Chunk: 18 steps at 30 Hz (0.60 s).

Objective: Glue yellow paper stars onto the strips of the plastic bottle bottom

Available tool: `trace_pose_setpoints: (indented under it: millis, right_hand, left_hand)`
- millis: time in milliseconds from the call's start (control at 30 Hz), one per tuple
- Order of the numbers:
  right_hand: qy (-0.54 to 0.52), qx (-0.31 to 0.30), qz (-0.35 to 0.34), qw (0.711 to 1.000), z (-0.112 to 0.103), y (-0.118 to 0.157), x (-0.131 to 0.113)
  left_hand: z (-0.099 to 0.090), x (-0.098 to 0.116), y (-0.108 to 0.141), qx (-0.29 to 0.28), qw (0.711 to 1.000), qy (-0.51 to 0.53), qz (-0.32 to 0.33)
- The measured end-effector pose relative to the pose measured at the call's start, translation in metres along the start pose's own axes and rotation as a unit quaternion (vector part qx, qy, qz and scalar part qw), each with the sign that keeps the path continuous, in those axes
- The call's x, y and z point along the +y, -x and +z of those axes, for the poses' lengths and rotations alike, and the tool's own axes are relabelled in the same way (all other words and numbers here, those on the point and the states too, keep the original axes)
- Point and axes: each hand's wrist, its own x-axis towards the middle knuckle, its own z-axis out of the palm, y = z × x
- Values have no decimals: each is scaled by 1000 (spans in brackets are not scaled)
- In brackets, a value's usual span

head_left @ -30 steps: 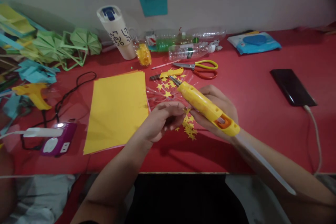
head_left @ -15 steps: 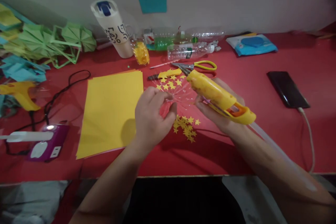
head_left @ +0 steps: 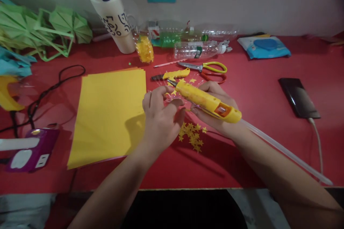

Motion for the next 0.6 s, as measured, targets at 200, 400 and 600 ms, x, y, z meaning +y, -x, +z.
trace_pose_setpoints:
  millis: [200,400,600]
  right_hand:
    - [39,35,-5,999,10,4,4]
    - [25,89,-19,996,21,8,14]
    - [23,83,0,996,19,10,8]
  left_hand:
    - [2,1,0,16,1000,12,18]
    - [0,5,-2,10,1000,17,18]
    - [1,5,-2,15,1000,25,11]
